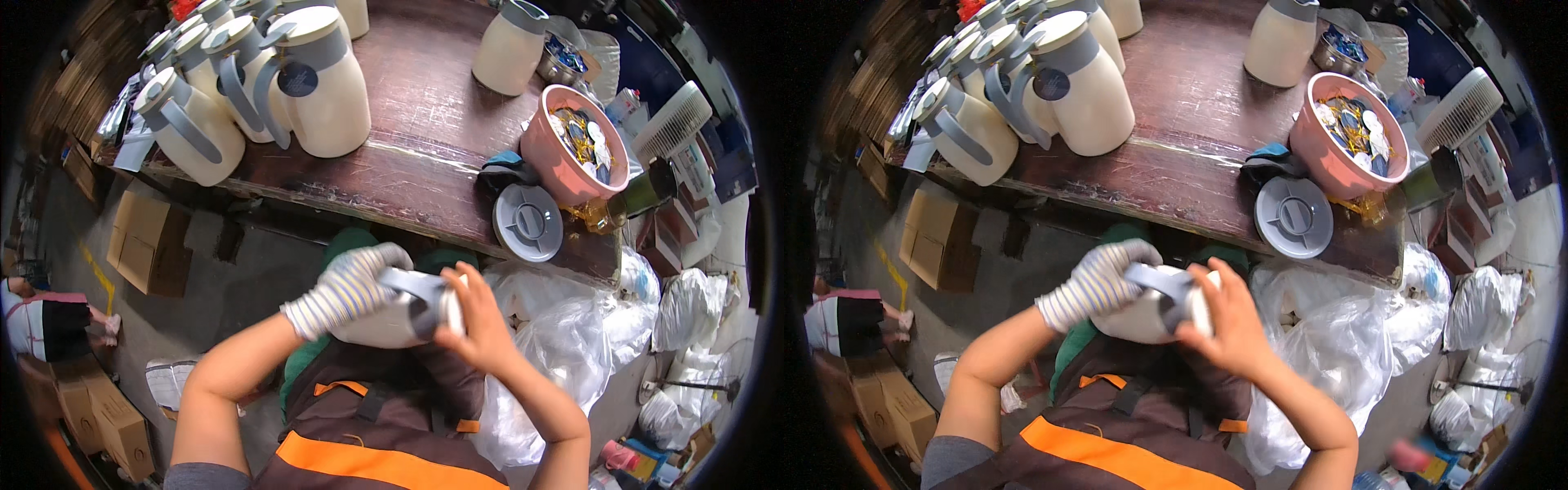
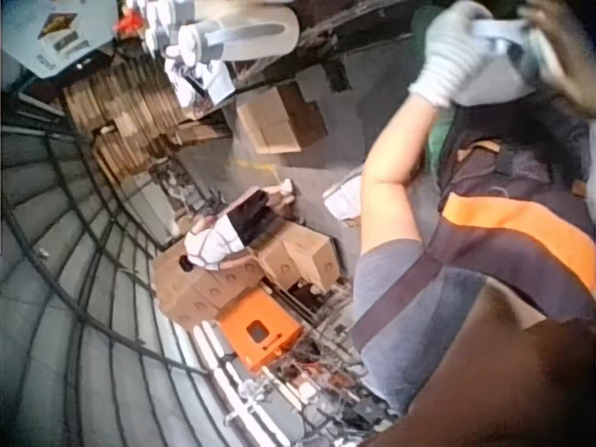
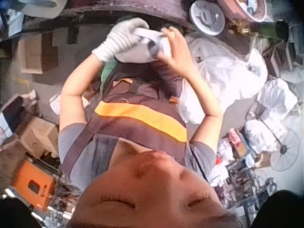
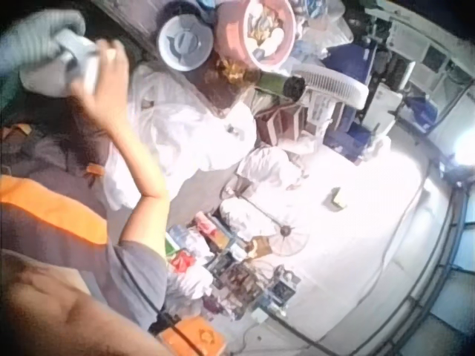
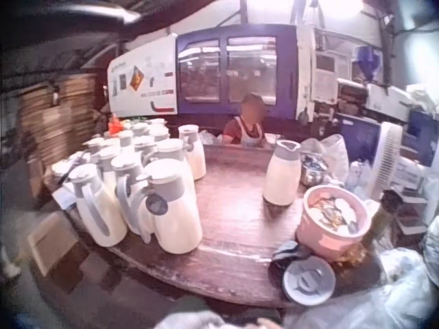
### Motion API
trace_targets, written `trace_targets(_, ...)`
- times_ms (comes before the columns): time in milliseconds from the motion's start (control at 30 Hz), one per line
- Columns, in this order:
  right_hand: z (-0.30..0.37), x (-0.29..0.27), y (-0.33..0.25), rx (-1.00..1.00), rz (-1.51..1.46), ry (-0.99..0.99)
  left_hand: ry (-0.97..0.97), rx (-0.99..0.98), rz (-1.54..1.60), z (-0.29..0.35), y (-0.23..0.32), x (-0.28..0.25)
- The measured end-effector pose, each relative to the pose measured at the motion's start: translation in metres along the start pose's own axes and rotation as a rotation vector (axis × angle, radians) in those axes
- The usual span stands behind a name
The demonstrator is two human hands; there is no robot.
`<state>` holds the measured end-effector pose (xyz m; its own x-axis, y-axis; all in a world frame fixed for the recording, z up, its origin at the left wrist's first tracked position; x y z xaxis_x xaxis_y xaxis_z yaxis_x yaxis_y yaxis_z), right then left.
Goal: The person assembles white plastic pitchers by inserting a lid and attaching a small tag to the handle. They handle each pitcher one at a time, placing the finished units on a wooden table.
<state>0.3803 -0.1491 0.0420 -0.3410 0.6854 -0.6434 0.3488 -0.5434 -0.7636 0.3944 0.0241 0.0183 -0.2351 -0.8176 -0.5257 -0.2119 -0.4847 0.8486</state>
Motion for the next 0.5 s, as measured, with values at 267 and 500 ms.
trace_targets(267,-0.005,0.007,-0.04,-0.336,0.188,0.031,-0.215,-0.295,0.312,0.003,-0.055,0.016)
trace_targets(500,-0.033,-0.013,-0.02,-0.01,-0.065,-0.138,-0.435,0.01,0.647,0.031,0.014,0.054)
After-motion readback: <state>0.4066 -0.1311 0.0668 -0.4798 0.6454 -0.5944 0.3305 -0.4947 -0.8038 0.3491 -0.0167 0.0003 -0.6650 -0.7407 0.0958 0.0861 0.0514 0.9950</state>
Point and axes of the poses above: each hand's wrist, its own z-axis away from the middle knuckle, its own x-axis out of the palm, y = z × x, the point moved 9 cm from there along -z, towards the middle knuckle, and after that the axes turned 12 degrees about x, right-handed, at the moved point
